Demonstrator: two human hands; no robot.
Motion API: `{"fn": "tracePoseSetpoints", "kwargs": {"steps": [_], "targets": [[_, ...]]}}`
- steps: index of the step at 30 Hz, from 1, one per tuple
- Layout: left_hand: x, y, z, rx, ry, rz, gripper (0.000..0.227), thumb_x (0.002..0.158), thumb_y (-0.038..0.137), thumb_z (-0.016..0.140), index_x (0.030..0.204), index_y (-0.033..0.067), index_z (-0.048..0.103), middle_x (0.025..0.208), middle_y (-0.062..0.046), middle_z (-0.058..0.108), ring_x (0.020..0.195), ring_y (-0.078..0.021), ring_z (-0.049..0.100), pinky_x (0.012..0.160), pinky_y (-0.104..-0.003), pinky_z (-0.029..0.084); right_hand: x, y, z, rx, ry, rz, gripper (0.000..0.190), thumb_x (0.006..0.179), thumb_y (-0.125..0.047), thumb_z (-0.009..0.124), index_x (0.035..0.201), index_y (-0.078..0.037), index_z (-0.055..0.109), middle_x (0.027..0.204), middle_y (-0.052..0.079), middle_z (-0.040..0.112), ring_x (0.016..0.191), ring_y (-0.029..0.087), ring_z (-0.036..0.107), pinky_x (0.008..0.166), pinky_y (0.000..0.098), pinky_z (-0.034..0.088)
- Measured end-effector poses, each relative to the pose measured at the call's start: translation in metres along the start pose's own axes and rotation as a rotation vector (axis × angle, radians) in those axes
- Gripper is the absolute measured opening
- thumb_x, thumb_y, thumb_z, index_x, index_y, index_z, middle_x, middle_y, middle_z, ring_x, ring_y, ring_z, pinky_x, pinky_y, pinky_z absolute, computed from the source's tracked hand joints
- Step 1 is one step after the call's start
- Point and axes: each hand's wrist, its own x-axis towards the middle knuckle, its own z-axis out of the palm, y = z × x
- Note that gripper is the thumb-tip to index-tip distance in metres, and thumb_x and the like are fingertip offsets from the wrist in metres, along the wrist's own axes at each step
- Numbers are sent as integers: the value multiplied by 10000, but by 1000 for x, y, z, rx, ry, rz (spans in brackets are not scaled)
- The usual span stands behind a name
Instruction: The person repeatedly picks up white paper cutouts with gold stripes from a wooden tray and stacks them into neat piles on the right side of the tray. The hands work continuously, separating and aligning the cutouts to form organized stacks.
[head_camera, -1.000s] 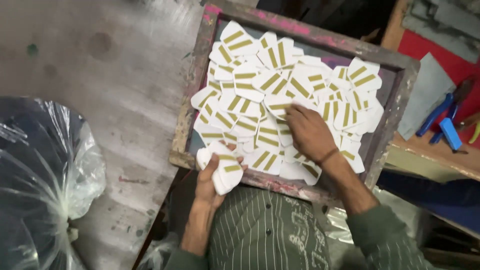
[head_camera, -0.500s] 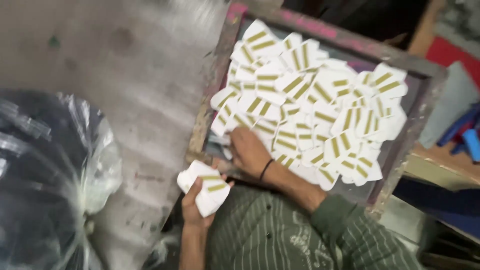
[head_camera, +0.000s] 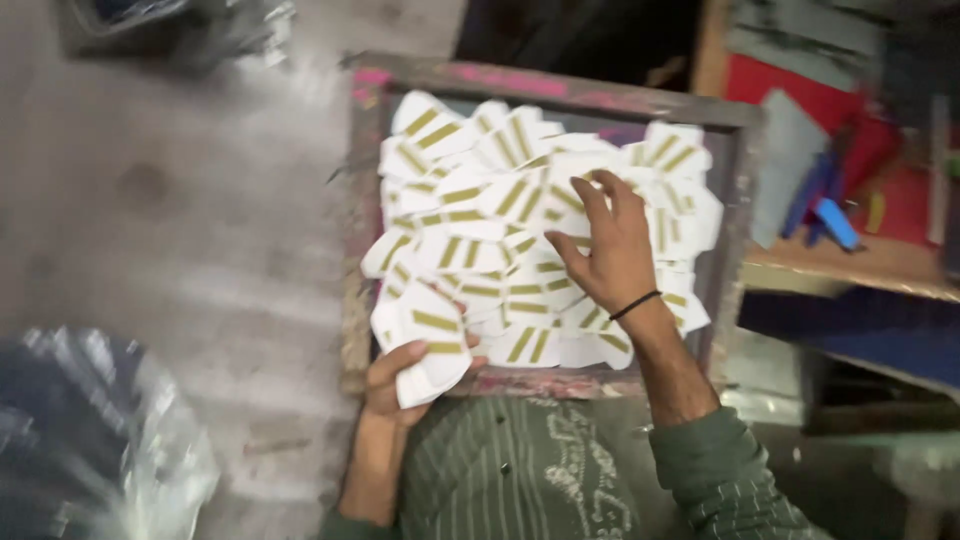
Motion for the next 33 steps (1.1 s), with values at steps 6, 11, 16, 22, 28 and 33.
{"fn": "tracePoseSetpoints", "kwargs": {"steps": [6,11,16,22,28,33], "targets": [[22,3,1,-71,-127,-69,734,898,235,668,1512,5,339,1379,-296,560,1128,-473,655,908,-647,582,-96,146,83,-268,228,361,889,985,-351,742,1547,175,299,1619,389,237,1508,537,241,1246,579,220],[37,-33,2,19,30,-261,747,916,242,652,1513,-84,342,1360,-310,559,1099,-465,672,904,-617,616,-89,25,59,-71,-28,359,937,871,-359,745,1497,174,297,1571,425,179,1465,549,174,1203,587,174],[46,-44,30,227,31,-214,785,839,233,662,1491,-61,338,1332,-347,565,1053,-449,687,853,-580,648,-85,76,-7,55,-46,314,603,969,-279,648,1485,-1,507,1546,209,486,1455,412,430,1247,504,328],[56,-67,34,270,-58,-65,875,823,195,645,1570,-50,261,1574,-231,451,1070,-388,680,863,-514,634,-98,98,19,-374,-266,-203,519,800,-84,669,1315,-119,628,1508,99,565,1324,342,530,1080,446,423],[51,-75,45,266,-53,29,923,856,225,639,1624,-99,241,1602,-212,429,1096,-330,686,929,-474,622,-75,69,-4,-178,-157,-426,566,722,-276,716,1232,-36,666,1344,176,615,1203,382,573,922,499,447],[37,-91,37,378,63,138,839,820,189,644,1546,-84,325,1563,-183,454,1097,-329,685,914,-465,628,-103,74,11,128,-249,230,368,1021,-210,630,1362,-74,641,1303,141,698,1206,286,618,1058,427,501]]}}
